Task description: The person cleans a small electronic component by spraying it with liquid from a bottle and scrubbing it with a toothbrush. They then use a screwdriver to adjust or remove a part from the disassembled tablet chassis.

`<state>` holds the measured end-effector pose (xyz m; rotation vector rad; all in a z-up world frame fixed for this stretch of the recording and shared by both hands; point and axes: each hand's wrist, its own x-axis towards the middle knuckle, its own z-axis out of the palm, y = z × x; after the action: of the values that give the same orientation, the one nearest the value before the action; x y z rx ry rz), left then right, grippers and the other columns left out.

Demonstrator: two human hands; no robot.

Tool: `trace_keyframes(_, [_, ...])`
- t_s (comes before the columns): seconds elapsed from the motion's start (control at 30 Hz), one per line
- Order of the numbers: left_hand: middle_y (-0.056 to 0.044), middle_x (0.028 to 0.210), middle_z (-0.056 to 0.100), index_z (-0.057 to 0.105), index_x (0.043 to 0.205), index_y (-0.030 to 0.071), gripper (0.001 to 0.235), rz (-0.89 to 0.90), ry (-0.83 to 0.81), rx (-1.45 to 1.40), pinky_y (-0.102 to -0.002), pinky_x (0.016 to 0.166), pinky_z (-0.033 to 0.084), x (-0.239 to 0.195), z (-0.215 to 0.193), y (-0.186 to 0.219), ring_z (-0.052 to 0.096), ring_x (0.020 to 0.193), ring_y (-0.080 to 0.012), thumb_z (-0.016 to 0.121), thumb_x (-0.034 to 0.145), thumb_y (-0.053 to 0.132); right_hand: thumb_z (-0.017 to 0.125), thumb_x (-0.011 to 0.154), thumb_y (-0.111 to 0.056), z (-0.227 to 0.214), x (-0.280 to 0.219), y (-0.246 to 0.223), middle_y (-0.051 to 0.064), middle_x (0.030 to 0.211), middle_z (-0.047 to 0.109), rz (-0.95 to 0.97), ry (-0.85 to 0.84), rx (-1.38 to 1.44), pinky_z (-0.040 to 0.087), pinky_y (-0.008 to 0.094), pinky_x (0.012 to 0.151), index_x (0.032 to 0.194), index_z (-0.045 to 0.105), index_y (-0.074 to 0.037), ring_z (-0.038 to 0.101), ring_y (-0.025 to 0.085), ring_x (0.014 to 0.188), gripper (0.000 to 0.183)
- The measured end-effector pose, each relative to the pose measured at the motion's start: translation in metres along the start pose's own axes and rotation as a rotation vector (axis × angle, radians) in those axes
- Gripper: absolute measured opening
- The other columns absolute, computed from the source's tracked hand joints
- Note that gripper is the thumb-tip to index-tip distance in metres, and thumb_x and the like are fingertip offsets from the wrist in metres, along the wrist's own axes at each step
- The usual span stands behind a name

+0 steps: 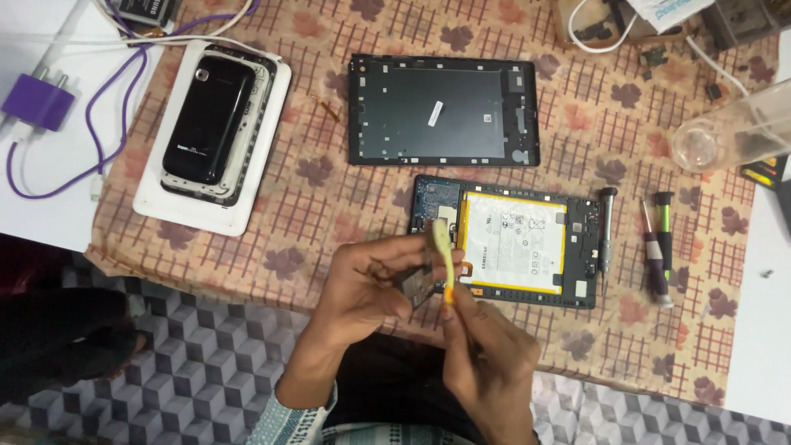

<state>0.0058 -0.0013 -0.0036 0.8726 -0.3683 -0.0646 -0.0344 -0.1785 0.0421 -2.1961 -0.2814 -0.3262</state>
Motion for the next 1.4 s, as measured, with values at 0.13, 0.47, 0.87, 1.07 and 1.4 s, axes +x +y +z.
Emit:
trace_keyframes(0.13, [-0.021,0.145,0.061,0.051,0.142,-0.008,0.066,0.108,0.064,-0.162,-0.054,0.115,0.055,0.003,0.004,0.000,0.064,0.133,-0.0400,0.081,0.091,0.022,0.071,0.086,0.007,0.003,-0.017,-0.003,0.009,0.063,0.066,0.008,-0.062,0.049,0.040,0.024,0.043,0.114,0.073,0.008,0.059,0.010,0.045,0.028])
trace_keyframes(0.47, [-0.025,0.138,0.066,0.055,0.141,-0.010,0.073,0.008,0.013,-0.194,-0.061,0.118,0.050,0.004,0.002,0.005,0.064,0.133,-0.0424,0.081,0.089,0.035,0.069,0.089,0.005,0.004,-0.031,0.003,0.015,0.082,0.071,-0.123,0.025,0.175,0.057,0.025,0.059,0.117,0.067,0.007,0.076,0.016,0.068,0.028])
trace_keyframes(0.87, [-0.024,0.141,0.063,0.054,0.141,-0.009,0.072,0.078,-0.026,-0.157,-0.061,0.116,0.050,0.000,0.000,0.001,0.063,0.132,-0.0406,0.082,0.089,0.032,0.073,0.081,0.008,-0.001,-0.024,-0.005,0.009,0.061,0.067,0.010,0.000,0.032,0.042,0.027,0.041,0.110,0.074,0.007,0.061,0.013,0.042,0.029])
trace_keyframes(1.07, [-0.030,0.134,0.065,0.055,0.138,-0.013,0.083,0.028,0.016,-0.161,-0.063,0.118,0.052,0.000,0.000,0.003,0.065,0.130,-0.0411,0.079,0.086,0.046,0.072,0.083,0.008,0.001,-0.029,-0.001,0.009,0.063,0.068,-0.042,-0.009,0.047,0.045,0.025,0.043,0.111,0.074,0.007,0.064,0.012,0.047,0.028])
trace_keyframes(1.4, [-0.024,0.122,0.071,0.057,0.129,-0.007,0.087,0.008,0.208,-0.185,-0.055,0.112,0.057,-0.002,0.002,0.006,0.071,0.117,-0.0345,0.089,0.076,0.054,0.070,0.088,0.004,0.000,-0.025,0.004,0.017,0.085,0.074,-0.108,0.090,0.073,0.054,0.024,0.059,0.110,0.069,0.008,0.073,0.017,0.067,0.022])
